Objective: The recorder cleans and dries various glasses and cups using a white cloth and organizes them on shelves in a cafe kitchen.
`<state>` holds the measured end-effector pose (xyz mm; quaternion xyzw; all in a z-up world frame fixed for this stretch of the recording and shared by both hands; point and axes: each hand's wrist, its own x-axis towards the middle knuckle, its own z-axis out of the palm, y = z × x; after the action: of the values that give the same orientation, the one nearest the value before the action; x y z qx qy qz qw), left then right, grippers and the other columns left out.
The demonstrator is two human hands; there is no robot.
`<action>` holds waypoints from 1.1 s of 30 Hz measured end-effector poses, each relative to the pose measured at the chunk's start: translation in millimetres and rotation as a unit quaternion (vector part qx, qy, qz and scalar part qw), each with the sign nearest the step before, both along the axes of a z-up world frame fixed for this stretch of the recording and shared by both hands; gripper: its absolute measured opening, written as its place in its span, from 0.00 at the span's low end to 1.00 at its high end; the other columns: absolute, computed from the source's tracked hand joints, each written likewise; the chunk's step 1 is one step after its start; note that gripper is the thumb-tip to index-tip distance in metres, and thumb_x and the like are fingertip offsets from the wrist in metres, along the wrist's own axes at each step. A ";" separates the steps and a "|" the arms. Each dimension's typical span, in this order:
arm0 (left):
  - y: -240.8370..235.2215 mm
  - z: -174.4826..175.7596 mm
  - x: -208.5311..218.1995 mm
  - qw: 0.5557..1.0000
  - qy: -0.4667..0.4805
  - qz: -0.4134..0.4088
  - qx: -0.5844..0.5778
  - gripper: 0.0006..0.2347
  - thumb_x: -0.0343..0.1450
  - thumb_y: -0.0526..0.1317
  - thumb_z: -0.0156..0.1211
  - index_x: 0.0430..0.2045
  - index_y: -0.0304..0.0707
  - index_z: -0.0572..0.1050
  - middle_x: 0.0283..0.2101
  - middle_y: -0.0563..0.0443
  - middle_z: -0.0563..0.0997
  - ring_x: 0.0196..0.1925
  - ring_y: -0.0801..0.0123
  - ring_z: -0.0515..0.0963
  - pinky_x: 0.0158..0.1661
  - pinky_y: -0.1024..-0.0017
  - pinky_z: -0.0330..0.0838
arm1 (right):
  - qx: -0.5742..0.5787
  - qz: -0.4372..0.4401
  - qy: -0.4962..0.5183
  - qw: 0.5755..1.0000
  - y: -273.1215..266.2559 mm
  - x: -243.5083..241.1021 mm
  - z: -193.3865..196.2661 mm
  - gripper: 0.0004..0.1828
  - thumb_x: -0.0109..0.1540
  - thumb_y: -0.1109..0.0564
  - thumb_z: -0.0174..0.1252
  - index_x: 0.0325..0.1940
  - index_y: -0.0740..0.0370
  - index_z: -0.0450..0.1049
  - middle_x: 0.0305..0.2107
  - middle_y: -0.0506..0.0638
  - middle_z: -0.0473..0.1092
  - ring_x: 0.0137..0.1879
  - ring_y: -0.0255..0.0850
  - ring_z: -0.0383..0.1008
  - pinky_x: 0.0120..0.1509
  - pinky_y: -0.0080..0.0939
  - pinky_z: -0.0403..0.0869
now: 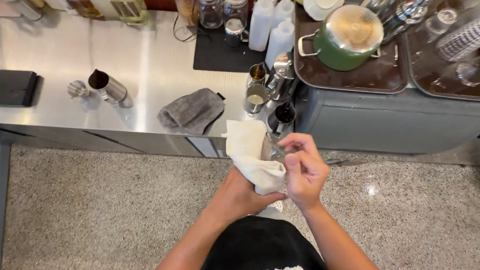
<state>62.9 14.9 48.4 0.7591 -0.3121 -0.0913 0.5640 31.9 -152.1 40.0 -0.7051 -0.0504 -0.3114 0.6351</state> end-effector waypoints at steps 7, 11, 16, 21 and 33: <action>-37.0 12.9 14.8 0.989 0.120 -0.066 0.059 0.22 0.56 0.40 0.79 0.41 0.37 0.78 0.41 0.50 0.84 0.44 0.62 0.84 0.46 0.65 0.79 | -0.033 -0.016 0.025 0.999 -29.0 -16.8 -5.1 0.21 0.69 0.50 0.60 0.28 0.68 0.73 0.45 0.52 0.68 0.43 0.36 0.61 0.50 0.33 0.63; -48.8 -9.1 23.4 0.925 0.300 -0.183 -0.148 0.34 0.52 0.35 0.80 0.54 0.33 0.71 0.49 0.52 0.80 0.50 0.71 0.79 0.53 0.69 0.75 | -0.010 0.052 0.009 0.999 -52.5 -19.7 0.0 0.24 0.69 0.45 0.60 0.26 0.66 0.72 0.47 0.52 0.64 0.48 0.38 0.61 0.56 0.36 0.62; -55.8 -49.8 26.5 0.814 0.450 -0.268 -0.250 0.39 0.51 0.34 0.80 0.60 0.33 0.68 0.52 0.51 0.78 0.54 0.70 0.78 0.56 0.69 0.73 | 0.089 0.126 -0.009 0.988 -67.0 -18.2 -10.3 0.25 0.69 0.44 0.62 0.27 0.66 0.74 0.48 0.54 0.63 0.52 0.41 0.60 0.62 0.40 0.62; -59.4 -32.9 27.1 0.885 0.397 -0.170 -0.174 0.34 0.53 0.41 0.80 0.54 0.31 0.71 0.50 0.48 0.79 0.51 0.67 0.81 0.54 0.66 0.75 | 0.010 0.051 0.055 0.997 -86.4 -15.0 -28.1 0.21 0.70 0.44 0.60 0.33 0.63 0.77 0.57 0.57 0.68 0.65 0.43 0.66 0.74 0.46 0.64; -65.1 -4.7 1.3 0.967 -0.179 -0.003 0.184 0.22 0.57 0.34 0.70 0.45 0.29 0.73 0.42 0.36 0.76 0.43 0.44 0.78 0.41 0.52 0.73 | -0.030 0.047 0.205 0.977 -66.3 -23.8 -2.8 0.24 0.62 0.50 0.61 0.56 0.69 0.70 0.43 0.49 0.65 0.47 0.36 0.69 0.50 0.36 0.74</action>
<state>64.2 -50.2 43.8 0.8528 -0.3878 -0.0114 0.3496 8.2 -218.4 37.3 -0.7694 0.0385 -0.1281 0.6247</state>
